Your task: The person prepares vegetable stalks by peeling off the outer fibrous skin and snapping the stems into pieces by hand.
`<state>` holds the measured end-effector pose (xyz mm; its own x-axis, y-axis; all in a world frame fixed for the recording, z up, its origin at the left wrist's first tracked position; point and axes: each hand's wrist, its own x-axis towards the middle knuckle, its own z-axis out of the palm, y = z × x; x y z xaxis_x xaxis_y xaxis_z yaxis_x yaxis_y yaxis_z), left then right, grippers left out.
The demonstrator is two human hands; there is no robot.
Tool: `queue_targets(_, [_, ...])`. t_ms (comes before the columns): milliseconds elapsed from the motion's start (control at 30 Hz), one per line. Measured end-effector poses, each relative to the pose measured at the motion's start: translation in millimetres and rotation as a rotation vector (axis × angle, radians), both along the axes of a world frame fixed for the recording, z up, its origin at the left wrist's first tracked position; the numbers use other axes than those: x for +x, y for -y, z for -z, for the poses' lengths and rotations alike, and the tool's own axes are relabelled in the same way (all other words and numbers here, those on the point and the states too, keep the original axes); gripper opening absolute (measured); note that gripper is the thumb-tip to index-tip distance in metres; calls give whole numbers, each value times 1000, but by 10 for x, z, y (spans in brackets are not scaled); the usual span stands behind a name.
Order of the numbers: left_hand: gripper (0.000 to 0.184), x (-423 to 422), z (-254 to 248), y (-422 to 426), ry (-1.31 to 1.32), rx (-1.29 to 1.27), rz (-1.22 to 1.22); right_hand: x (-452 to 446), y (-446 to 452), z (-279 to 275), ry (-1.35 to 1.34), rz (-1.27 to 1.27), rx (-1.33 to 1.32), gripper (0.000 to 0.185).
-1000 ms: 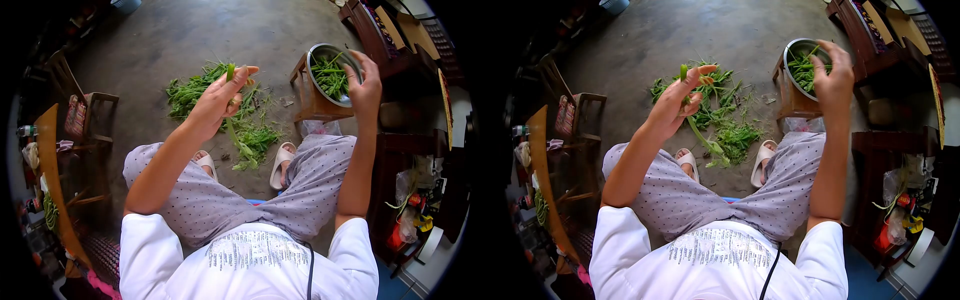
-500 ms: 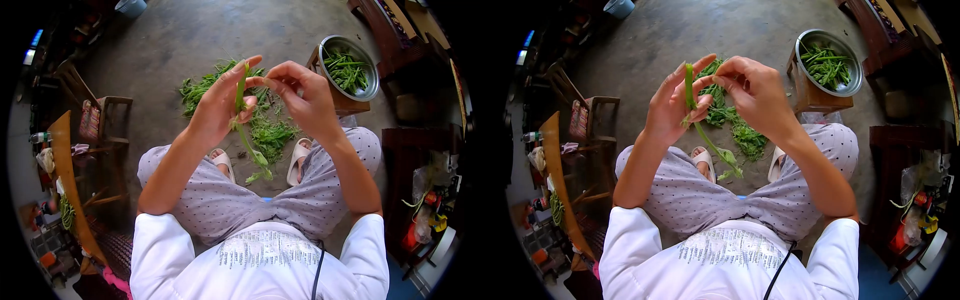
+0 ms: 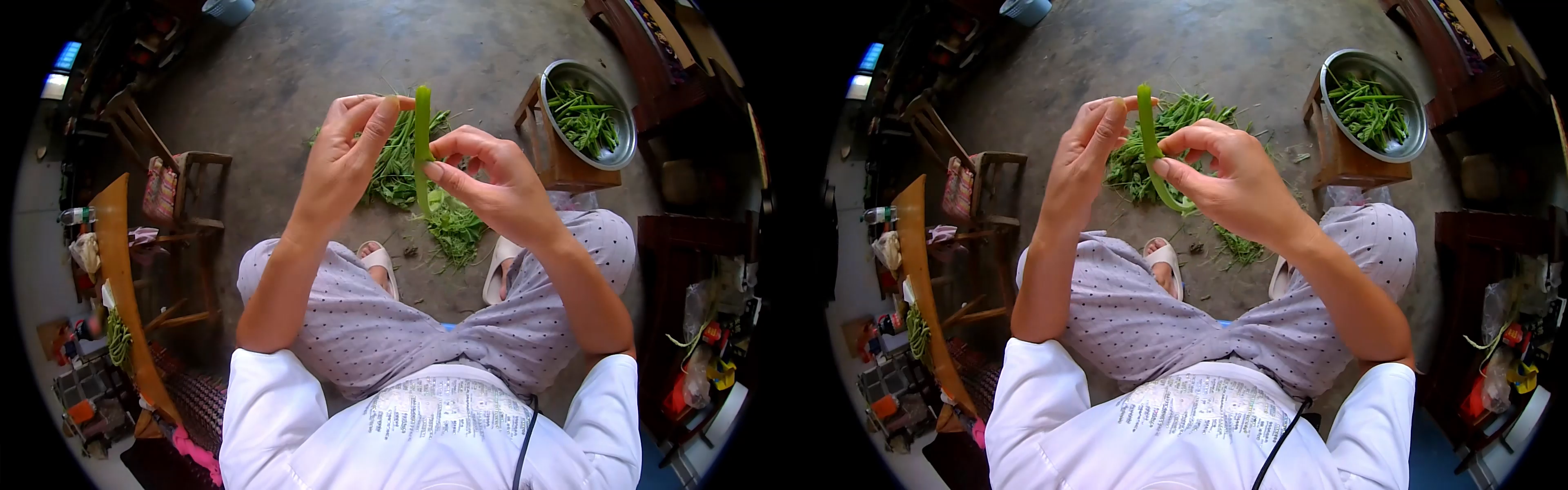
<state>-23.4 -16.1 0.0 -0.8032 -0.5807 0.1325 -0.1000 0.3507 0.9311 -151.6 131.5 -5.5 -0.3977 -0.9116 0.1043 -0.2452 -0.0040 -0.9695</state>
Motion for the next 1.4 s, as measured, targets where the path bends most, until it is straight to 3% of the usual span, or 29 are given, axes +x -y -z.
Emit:
queue_targets(200, [28, 58, -127, -28, -31, 339, 206, -5, 22, 40, 70, -112, 20, 25])
queue_targets(267, [25, 67, -122, -34, -54, 441, 168, 19, 19, 27, 243, -110, 24, 24])
queue_targets(367, [23, 85, -106, 12, -83, 654, 107, 84, 25, 3, 184, 102, -155, 21])
queue_targets(500, [24, 116, -80, 10, -113, 874, 96, 21, -78, -51, 36, 104, -25, 17])
queue_targets(600, [24, 141, -49, -5, -122, 906, 109, 70, -75, -22, 104, 94, -63, 15])
queue_targets(867, [22, 144, -19, -162, -118, 608, 61, 74, -98, -48, 232, 108, 37, 13])
queue_targets(1400, [16, 105, 23, -272, -244, 305, 63, 53, -65, -51, -126, 151, -28, 9])
